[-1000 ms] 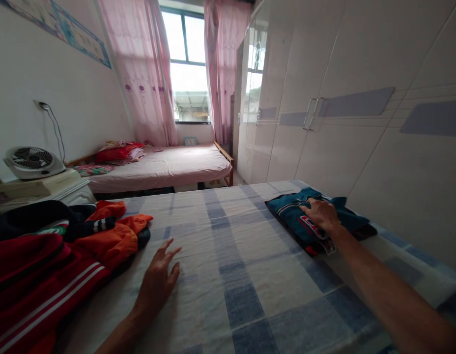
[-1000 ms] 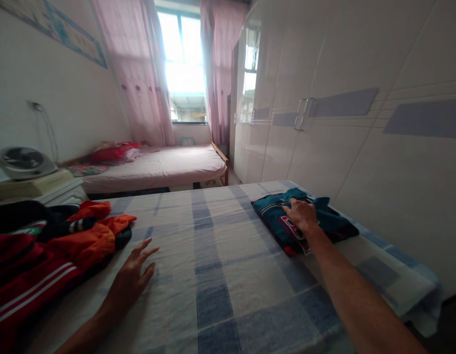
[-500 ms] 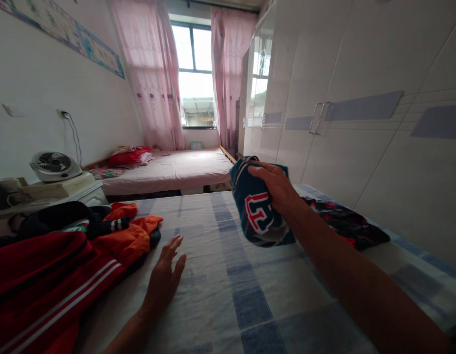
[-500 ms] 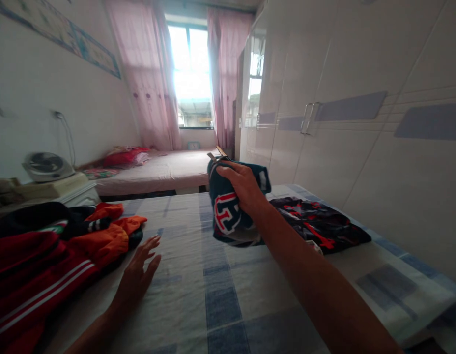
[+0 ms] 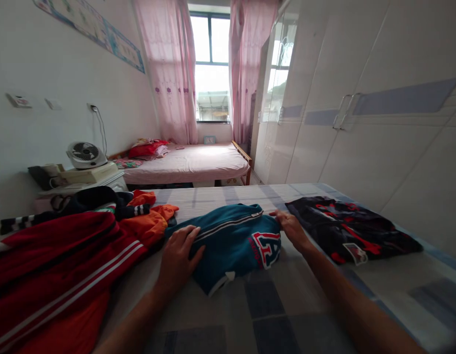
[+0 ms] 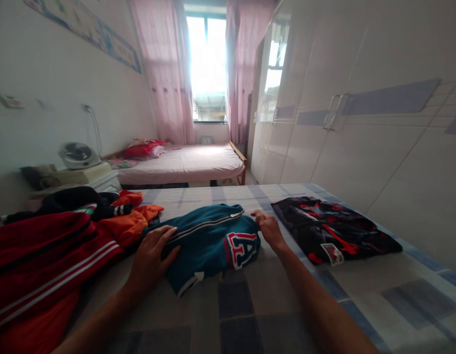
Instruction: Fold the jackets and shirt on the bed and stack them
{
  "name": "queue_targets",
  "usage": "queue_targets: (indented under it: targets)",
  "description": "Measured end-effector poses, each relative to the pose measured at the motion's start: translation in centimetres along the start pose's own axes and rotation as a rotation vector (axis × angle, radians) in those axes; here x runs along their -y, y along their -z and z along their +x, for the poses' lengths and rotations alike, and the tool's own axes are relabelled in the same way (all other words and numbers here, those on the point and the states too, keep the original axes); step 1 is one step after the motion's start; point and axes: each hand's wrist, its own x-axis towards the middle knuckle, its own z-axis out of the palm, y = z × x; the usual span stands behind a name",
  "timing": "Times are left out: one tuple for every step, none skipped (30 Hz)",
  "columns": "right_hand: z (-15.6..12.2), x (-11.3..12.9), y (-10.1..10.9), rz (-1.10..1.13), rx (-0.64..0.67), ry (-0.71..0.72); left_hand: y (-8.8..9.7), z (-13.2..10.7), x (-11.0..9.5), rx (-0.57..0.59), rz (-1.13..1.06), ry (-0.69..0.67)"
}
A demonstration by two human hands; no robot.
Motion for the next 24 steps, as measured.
queue_targets:
  targets:
    - [0.0, -1.4, 0.2, -0.004, -0.053, -0.038, 0.3, 0.5, -0.5, 0.026, 0.015, -0.010]
    - [-0.1, -2.4, 0.3, -0.013, -0.084, -0.059, 0.6, 1.2, -1.0, 0.062, 0.025, -0.021]
    - [-0.2, -3.2, 0.4, -0.027, -0.100, -0.064, 0.9, 2.0, -1.7, 0.107, 0.030, -0.032]
    - [-0.3, -3.6, 0.4, -0.044, -0.101, -0.055, 1.1, 2.8, -2.4, 0.158, 0.035, -0.040]
    - [-0.4, -3.8, 0.3, -0.062, -0.095, -0.039, 1.3, 3.6, -3.2, 0.217, 0.050, -0.046]
    - [-0.6, -3.8, 0.3, -0.082, -0.089, -0.019, 1.2, 4.4, -3.9, 0.277, 0.075, -0.048]
    - [-0.7, -3.7, 0.2, -0.103, -0.082, 0.004, 1.2, 5.2, -4.6, 0.334, 0.106, -0.050]
    - [-0.8, -3.5, 0.1, -0.124, -0.077, 0.027, 1.0, 5.8, -5.1, 0.379, 0.137, -0.052]
    - [-0.9, -3.3, 0.0, -0.141, -0.071, 0.048, 1.0, 6.5, -5.5, 0.408, 0.162, -0.052]
    - [-0.9, -3.2, -0.1, -0.153, -0.065, 0.063, 1.0, 7.1, -5.8, 0.422, 0.178, -0.052]
    - [-1.0, -3.1, -0.1, -0.161, -0.059, 0.073, 1.3, 7.8, -5.9, 0.425, 0.188, -0.048]
    - [-1.0, -3.1, -0.1, -0.166, -0.053, 0.077, 1.9, 8.7, -5.8, 0.412, 0.191, -0.033]
    - [-1.0, -3.2, 0.0, -0.168, -0.049, 0.077, 2.7, 9.6, -5.7, 0.378, 0.191, -0.003]
    - [-0.9, -3.3, 0.0, -0.167, -0.045, 0.076, 3.8, 10.6, -5.5, 0.319, 0.185, 0.038]
    - [-0.8, -3.5, 0.1, -0.165, -0.041, 0.075, 5.0, 11.7, -5.4, 0.228, 0.172, 0.085]
    - [-0.8, -3.6, 0.1, -0.162, -0.038, 0.074, 6.3, 12.8, -5.3, 0.100, 0.153, 0.133]
    - [-0.7, -3.8, 0.2, -0.159, -0.033, 0.072, 7.5, 13.7, -5.2, -0.047, 0.132, 0.162]
    - [-0.6, -3.9, 0.2, -0.157, -0.028, 0.070, 8.5, 14.5, -5.2, -0.208, 0.110, 0.185]
    - [-0.6, -4.0, 0.2, -0.154, -0.023, 0.069, 9.2, 14.9, -5.2, -0.349, 0.095, 0.198]
    - [-0.5, -4.1, 0.2, -0.153, -0.019, 0.067, 9.5, 15.1, -5.1, -0.435, 0.090, 0.205]
    - [-0.5, -4.2, 0.3, -0.151, -0.017, 0.066, 9.5, 15.1, -4.9, -0.430, 0.096, 0.190]
    - [-0.5, -4.2, 0.3, -0.149, -0.016, 0.065, 9.3, 14.8, -4.7, -0.319, 0.112, 0.151]
    - [-0.5, -4.1, 0.3, -0.147, -0.015, 0.066, 9.0, 14.5, -4.3, -0.135, 0.139, 0.103]
    - [-0.5, -4.1, 0.3, -0.146, -0.014, 0.067, 8.7, 14.2, -4.0, 0.072, 0.166, 0.053]
